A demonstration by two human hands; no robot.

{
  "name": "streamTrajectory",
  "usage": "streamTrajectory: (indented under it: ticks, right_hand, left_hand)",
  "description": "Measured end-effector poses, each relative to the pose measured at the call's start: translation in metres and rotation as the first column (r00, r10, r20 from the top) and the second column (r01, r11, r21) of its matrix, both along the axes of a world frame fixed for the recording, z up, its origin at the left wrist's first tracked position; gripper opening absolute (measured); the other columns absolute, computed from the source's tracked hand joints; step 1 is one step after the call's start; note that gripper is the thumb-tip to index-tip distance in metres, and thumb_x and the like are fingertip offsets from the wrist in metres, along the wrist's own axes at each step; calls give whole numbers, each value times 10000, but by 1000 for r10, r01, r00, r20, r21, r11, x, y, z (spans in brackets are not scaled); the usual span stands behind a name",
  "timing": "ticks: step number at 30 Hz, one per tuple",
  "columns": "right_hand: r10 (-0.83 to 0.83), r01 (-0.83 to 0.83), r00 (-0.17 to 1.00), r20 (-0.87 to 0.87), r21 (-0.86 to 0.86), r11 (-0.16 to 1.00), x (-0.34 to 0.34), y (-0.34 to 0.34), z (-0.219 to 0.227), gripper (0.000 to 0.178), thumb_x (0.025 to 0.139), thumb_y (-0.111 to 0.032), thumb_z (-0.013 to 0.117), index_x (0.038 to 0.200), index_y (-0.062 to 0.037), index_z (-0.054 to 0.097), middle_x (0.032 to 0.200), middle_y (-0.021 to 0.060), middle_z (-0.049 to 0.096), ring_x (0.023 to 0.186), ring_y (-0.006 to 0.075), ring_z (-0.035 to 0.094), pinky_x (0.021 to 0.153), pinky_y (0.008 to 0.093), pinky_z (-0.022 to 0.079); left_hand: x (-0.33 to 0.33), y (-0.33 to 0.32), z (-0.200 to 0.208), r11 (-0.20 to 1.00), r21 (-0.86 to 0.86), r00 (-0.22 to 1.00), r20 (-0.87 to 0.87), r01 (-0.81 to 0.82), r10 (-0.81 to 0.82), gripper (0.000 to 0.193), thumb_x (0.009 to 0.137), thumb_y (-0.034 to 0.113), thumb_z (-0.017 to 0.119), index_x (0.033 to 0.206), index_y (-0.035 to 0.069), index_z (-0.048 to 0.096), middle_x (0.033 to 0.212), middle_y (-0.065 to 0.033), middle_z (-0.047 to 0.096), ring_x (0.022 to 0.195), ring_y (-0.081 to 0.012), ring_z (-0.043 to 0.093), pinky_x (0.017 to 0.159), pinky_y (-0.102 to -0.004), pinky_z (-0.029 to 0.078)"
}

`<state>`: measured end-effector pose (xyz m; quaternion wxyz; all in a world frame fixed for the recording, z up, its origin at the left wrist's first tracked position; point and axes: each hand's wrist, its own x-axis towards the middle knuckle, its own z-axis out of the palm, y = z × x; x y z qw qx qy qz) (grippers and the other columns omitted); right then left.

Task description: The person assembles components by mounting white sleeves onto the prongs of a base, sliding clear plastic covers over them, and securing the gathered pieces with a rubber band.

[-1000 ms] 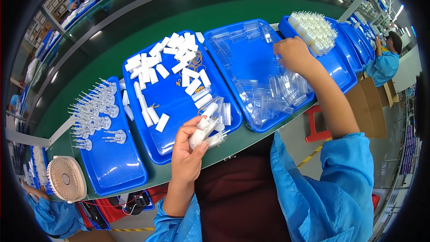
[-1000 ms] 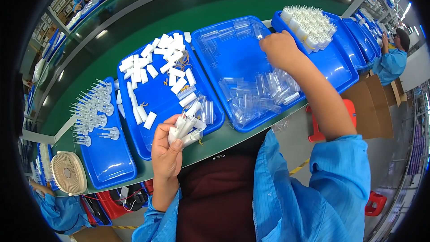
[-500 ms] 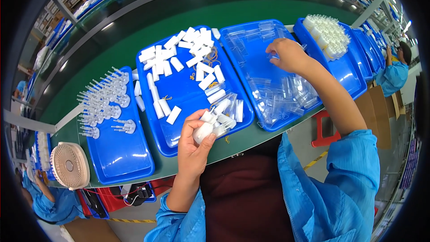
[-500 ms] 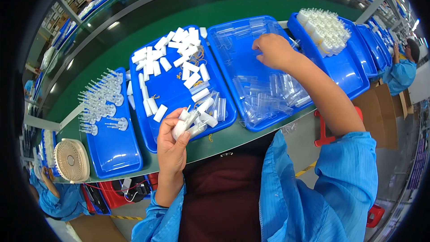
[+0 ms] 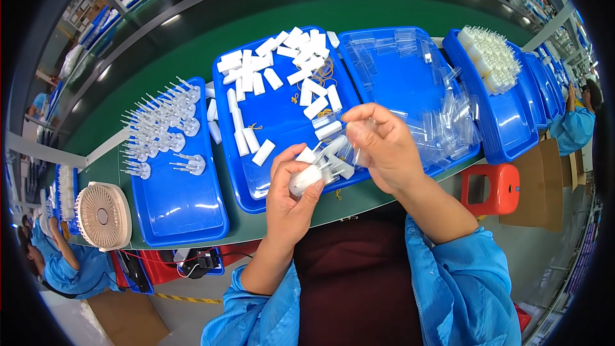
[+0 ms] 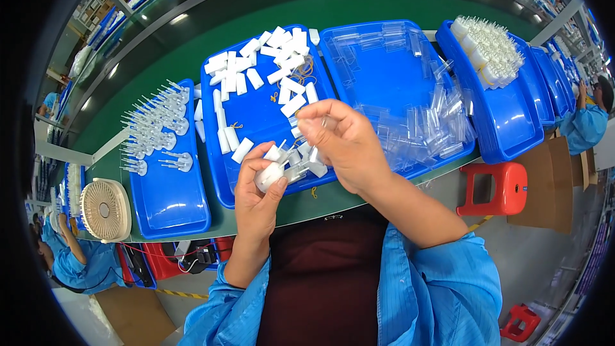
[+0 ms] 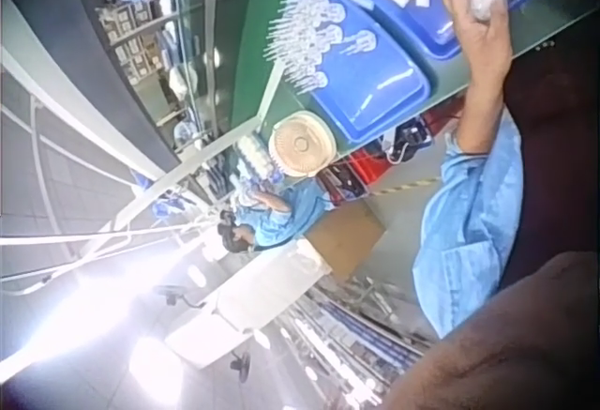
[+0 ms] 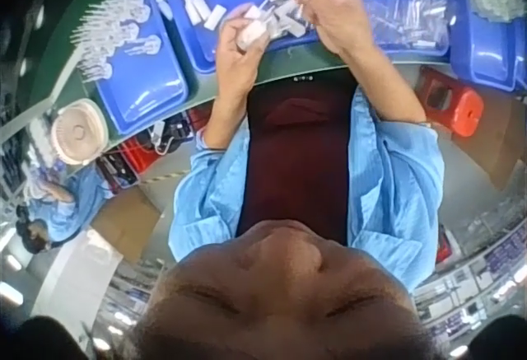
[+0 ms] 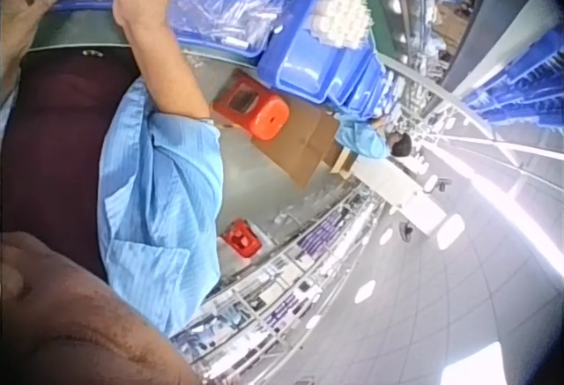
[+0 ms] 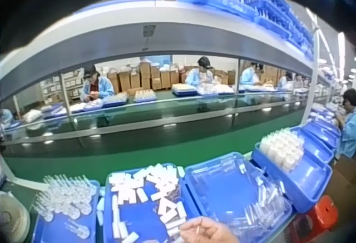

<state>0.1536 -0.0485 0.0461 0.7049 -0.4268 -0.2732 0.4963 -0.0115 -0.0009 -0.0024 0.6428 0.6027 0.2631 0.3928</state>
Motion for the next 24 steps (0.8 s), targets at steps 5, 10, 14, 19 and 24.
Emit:
streamTrajectory:
  ticks: [5,10,14,19,24]
  right_hand:
    - [-9,8,1000,7,35,999,-6,1,-8,206,852,-63,606,1038,-20,529,854,14,541,603,5,446,494,147,331]
    - [2,-2,1000,-14,34,999,-3,-2,-4,187,856,-76,608,1016,-20,528,841,7,534,603,2,440,502,147,327]
    - [74,-71,995,-66,54,996,1,-3,-7,167,860,-95,610,995,-31,534,836,0,528,590,2,422,496,147,319]
    - [1,0,1000,-28,30,1000,3,-3,-6,163,855,-87,612,991,-36,538,840,6,531,598,14,428,496,154,328]
    - [-19,19,1000,8,11,1000,0,-7,-3,195,844,-63,618,1016,-17,537,843,15,532,630,33,460,520,165,362]
  left_hand:
    - [1,0,2,992,122,996,-83,-31,41,203,781,75,659,939,39,537,1255,-137,423,1061,-203,488,859,-299,408]
    - [2,0,6,984,177,988,-144,-25,51,189,776,76,661,921,37,547,1248,-139,430,1075,-219,486,867,-313,403]
    - [3,-1,6,981,193,986,-158,-27,58,183,774,77,661,914,36,551,1241,-144,435,1083,-230,484,870,-321,401]
    - [3,1,5,977,211,981,-177,-35,73,181,772,80,662,909,33,553,1240,-146,435,1086,-235,481,876,-326,396]
    - [2,1,6,978,204,980,-180,-42,80,183,772,83,661,910,32,553,1242,-150,433,1088,-239,480,878,-327,393]
